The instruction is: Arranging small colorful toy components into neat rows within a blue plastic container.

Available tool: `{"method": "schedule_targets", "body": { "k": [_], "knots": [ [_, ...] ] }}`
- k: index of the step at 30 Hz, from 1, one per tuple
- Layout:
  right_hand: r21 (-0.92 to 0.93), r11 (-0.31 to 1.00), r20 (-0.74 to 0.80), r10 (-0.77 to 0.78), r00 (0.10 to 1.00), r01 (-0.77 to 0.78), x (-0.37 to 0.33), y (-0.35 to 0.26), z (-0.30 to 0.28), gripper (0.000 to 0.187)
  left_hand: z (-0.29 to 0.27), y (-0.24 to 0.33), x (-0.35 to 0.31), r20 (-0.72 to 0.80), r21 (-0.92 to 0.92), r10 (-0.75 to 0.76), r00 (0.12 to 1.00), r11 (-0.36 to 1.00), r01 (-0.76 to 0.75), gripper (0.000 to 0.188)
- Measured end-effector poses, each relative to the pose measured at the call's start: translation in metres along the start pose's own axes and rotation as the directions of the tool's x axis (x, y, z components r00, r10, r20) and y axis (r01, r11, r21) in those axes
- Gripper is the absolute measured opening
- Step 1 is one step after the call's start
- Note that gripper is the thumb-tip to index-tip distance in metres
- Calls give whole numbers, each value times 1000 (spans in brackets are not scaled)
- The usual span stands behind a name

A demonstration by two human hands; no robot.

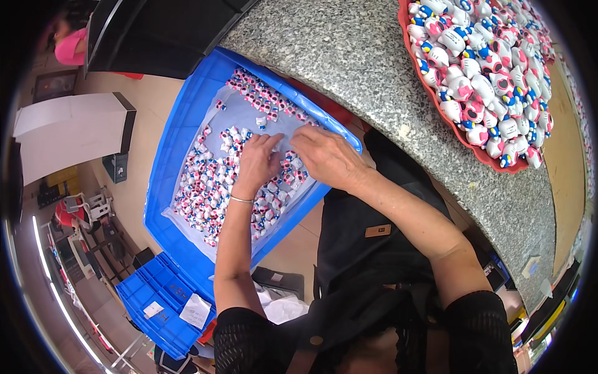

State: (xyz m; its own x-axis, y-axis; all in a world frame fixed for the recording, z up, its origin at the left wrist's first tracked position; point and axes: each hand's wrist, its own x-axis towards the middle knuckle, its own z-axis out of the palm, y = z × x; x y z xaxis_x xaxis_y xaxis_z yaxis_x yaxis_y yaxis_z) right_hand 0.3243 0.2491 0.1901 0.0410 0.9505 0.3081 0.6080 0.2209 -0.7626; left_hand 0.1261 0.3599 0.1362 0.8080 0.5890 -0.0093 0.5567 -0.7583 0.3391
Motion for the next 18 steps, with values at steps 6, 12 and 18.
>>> {"method": "schedule_targets", "body": {
  "k": [6,12,18],
  "knots": [
    [4,1000,16,6,1000,-6,1,-1,-1,18,11,0,-2,234,-714,-465,854,514,475,28],
    [8,1000,18,4,1000,-4,0,0,0,17,23,-1,12,-220,-587,-305,926,800,124,20],
    [-6,1000,-5,-18,1000,18,3,-1,-2,14,26,6,18,-193,-662,-342,920,737,135,21]
  ]
}}
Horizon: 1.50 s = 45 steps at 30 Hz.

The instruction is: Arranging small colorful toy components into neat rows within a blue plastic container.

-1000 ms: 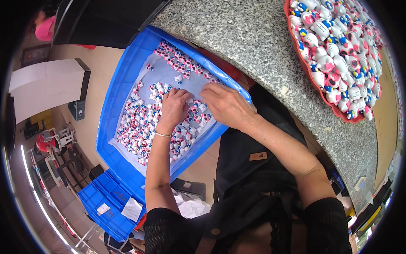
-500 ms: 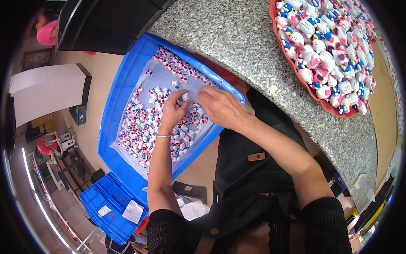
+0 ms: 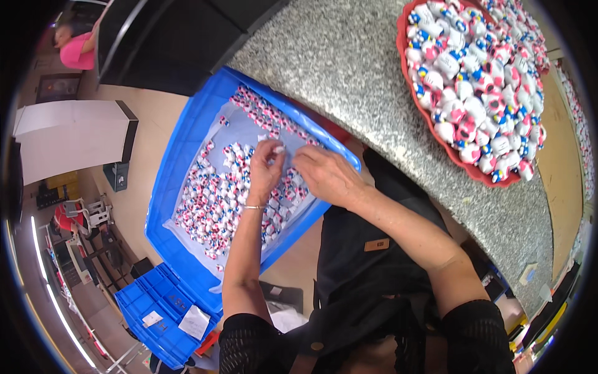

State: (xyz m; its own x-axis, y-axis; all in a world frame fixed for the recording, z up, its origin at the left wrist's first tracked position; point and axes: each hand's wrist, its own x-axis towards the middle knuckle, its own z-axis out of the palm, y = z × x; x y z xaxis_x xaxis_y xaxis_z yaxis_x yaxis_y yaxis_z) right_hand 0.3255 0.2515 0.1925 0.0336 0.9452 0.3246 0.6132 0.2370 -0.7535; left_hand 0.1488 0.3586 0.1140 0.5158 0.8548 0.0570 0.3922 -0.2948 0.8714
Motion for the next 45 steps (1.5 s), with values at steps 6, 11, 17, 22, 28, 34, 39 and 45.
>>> {"method": "schedule_targets", "body": {
  "k": [6,11,17,22,28,34,39,45],
  "knots": [
    [25,1000,12,10,1000,-10,-1,-2,0,11,13,-9,1,-12,165,104,995,981,-101,23],
    [18,1000,-4,12,1000,-12,-3,-1,1,9,16,-15,4,-44,379,277,960,894,-240,24],
    [2,999,26,39,999,-39,-2,-3,1,10,24,-14,15,-63,347,224,973,919,-189,24],
    [0,999,22,35,999,-35,-2,-2,1,11,24,-12,15,-60,348,162,985,928,-132,24],
    [3,1000,7,28,1000,-28,-2,-2,1,12,-6,-16,19,-171,406,190,967,908,-106,28],
    [0,999,0,35,999,-35,-2,-5,0,13,-24,-24,37,-81,558,-40,996,826,79,26],
    [-11,999,14,39,999,-39,-1,-4,-1,13,-24,-22,37,-198,500,-23,980,857,121,33],
    [19,1000,-7,24,1000,-24,-2,-3,0,12,-10,-9,-3,3,7,-40,999,999,40,29]
  ]
}}
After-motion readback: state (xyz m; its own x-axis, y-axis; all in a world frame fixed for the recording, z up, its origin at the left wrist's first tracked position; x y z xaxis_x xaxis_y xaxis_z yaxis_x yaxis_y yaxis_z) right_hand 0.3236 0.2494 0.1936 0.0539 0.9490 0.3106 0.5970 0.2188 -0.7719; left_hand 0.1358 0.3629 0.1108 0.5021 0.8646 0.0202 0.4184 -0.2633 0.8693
